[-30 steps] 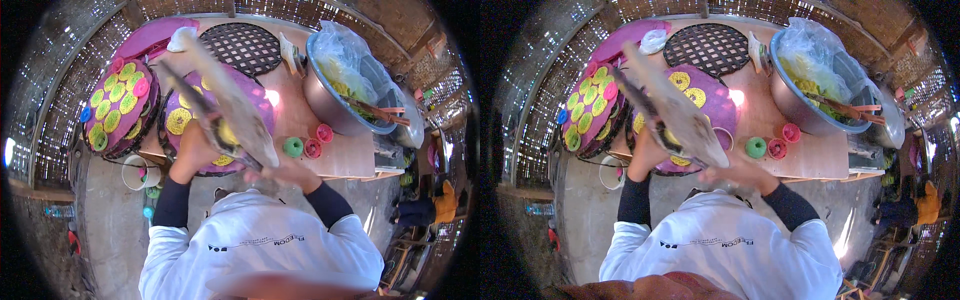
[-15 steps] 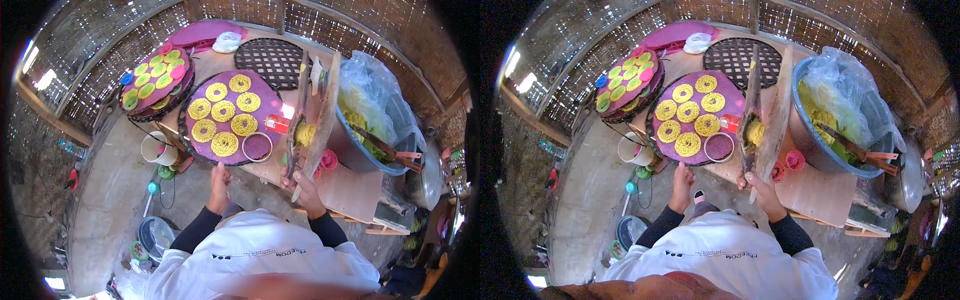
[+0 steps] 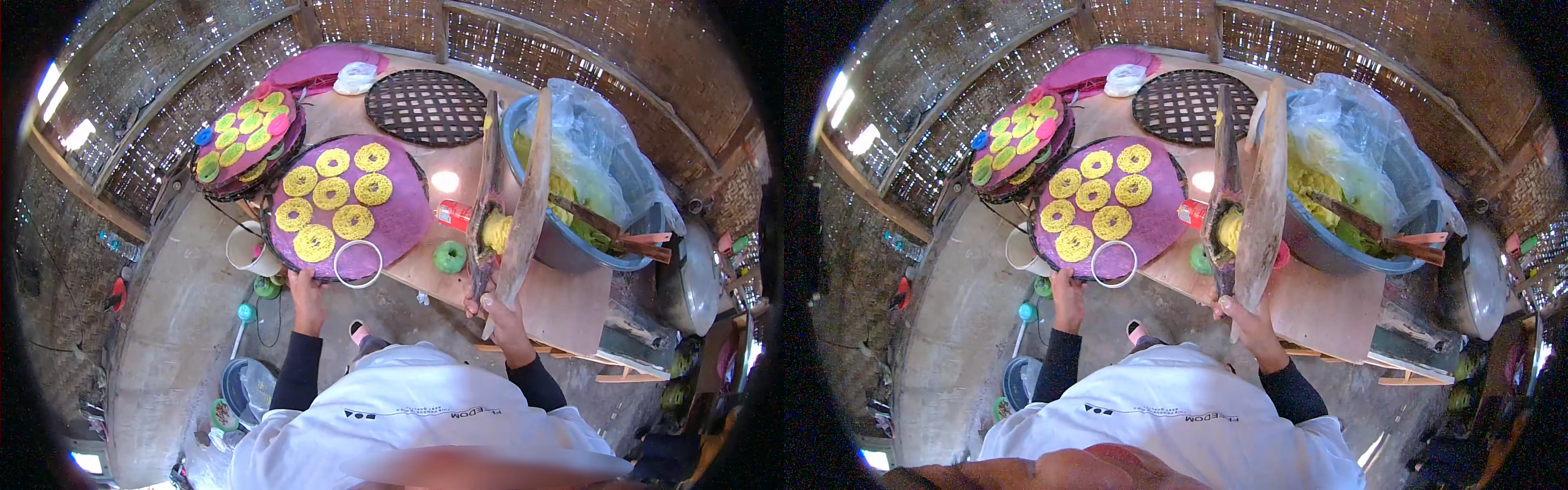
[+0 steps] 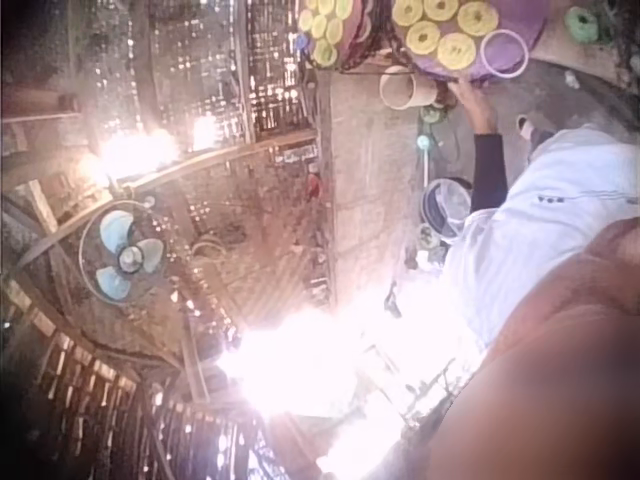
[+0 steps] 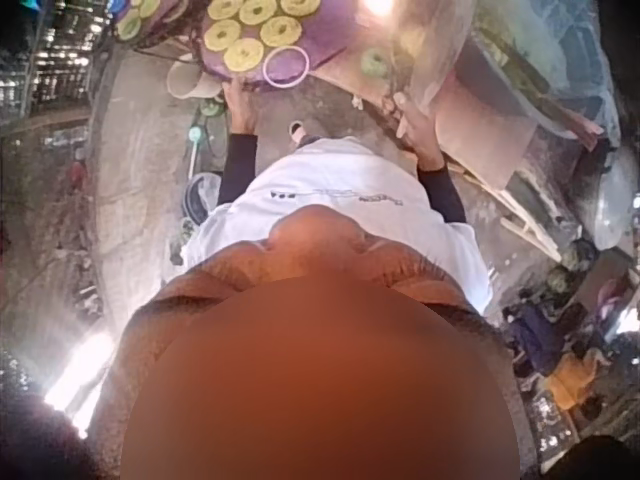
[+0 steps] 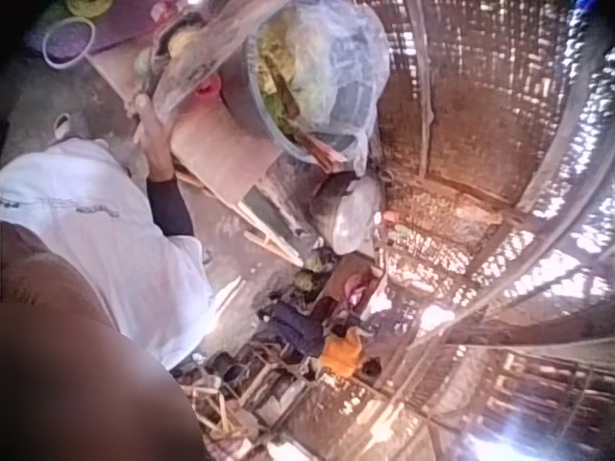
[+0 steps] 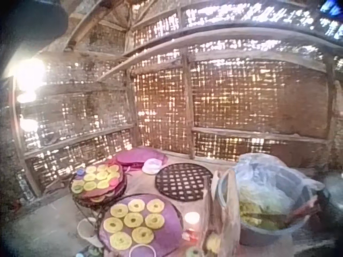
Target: The person prepares food items by using a wooden stick to scoop a yellow paste from a container and stuffing it into a hollowed plant part, then placing the items onto a tray.
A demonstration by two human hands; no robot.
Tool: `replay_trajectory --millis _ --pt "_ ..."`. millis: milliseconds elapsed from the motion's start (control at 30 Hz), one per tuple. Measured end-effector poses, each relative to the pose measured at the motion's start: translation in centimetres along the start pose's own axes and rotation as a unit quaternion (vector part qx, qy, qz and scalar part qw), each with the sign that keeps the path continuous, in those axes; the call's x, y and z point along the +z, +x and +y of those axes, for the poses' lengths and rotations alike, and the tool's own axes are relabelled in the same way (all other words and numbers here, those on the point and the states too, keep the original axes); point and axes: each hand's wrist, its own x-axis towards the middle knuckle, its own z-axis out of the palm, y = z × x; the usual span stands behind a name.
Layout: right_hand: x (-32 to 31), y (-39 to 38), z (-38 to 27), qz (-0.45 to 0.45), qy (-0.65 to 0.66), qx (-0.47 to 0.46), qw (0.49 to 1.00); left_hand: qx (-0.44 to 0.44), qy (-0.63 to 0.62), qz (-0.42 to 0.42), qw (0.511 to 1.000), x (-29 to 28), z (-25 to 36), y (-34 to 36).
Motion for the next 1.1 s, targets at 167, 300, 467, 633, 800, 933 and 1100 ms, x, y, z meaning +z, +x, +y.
replay_trajectory --millis 167,300,467,633,800,933,1100 --pt "-0.2 -0.7 -0.2 0.014 -0.051 0.021 0.998 -0.053 0.071 -0.074 0.993 -1.7 3.4 2.3" --pt "0.5 -0.6 -0.5 0.016 -0.068 0.009 0.998 -0.105 0.156 -0.143 0.972 -2.1 4.2 5.9" --pt "1.8 0.1 -0.4 0.017 -0.073 0.009 0.997 0.001 0.33 -0.138 0.934 -0.5 4.9 9.7" --pt "3.8 0.6 -0.2 0.038 -0.053 0.011 0.998 0.291 0.607 -0.005 0.739 -2.2 5.1 11.6" --pt "5.6 1.8 0.9 0.058 -0.074 0.019 0.995 0.403 0.554 -0.101 0.722 -1.6 7.3 6.5" --pt "7.9 3.7 2.4 0.035 -0.055 0.016 0.998 0.44 0.599 -0.221 0.631 -1.5 7.3 1.5" --pt "9.8 5.1 3.3 0.001 -0.044 0.031 0.999 0.447 0.61 -0.291 0.585 -2.6 7.7 2.9"
